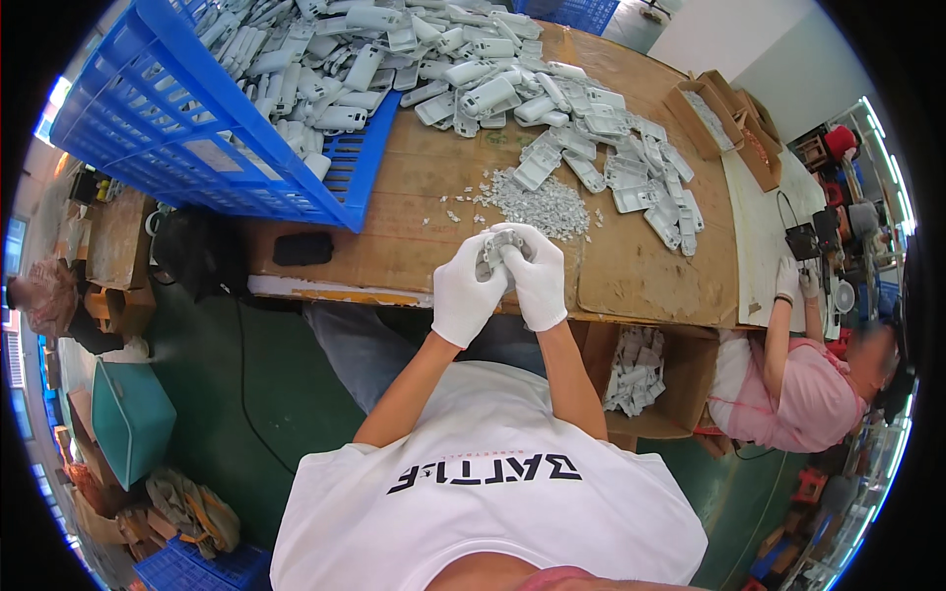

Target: The person picks up a plastic housing and small white components by hand, fits the components into the housing, and places the unit back on the table. They then reach into a blue crate to retrieve another housing and repeat the assembly process.

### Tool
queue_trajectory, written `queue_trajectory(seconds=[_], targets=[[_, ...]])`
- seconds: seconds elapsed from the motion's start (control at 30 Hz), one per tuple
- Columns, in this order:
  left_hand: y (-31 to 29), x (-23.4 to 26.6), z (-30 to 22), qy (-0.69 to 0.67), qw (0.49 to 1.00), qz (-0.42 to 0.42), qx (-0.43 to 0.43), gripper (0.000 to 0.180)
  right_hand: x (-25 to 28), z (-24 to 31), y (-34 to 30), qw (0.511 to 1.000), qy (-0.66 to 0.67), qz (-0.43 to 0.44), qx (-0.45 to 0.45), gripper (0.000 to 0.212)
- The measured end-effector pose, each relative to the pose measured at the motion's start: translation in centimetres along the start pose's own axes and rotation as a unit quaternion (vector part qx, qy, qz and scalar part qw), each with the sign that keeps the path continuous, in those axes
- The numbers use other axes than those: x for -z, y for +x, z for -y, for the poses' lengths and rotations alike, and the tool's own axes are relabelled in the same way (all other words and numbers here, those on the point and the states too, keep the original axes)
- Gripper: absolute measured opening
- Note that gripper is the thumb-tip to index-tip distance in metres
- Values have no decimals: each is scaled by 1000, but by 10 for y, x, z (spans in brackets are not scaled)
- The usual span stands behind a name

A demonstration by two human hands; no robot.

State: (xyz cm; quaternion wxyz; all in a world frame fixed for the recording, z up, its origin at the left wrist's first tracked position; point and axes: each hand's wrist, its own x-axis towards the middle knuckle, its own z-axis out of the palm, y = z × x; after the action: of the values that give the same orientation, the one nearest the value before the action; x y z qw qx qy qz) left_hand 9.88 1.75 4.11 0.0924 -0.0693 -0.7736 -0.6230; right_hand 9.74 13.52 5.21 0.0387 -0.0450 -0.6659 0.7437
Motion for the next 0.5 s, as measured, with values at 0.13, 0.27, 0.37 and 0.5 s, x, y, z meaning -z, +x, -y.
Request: queue_trajectory(seconds=[0.13, 0.27, 0.37, 0.5], targets=[[0, 0, 3, 55, 998, 11, 6, 33, 0, -1, 3, 999, 26, 30, 19, 25], [-2, 1, -2, 58, 997, 20, 38, 32, 0, 3, 3, 999, -15, 32, 0, 25], [-2, 2, -5, 64, 997, 25, 38, 31, -1, 4, 2, 999, -3, 38, -16, 25], [-4, 3, -9, 67, 997, 27, 41, 30, 1, 2, 2, 999, 10, 40, -22, 25]])
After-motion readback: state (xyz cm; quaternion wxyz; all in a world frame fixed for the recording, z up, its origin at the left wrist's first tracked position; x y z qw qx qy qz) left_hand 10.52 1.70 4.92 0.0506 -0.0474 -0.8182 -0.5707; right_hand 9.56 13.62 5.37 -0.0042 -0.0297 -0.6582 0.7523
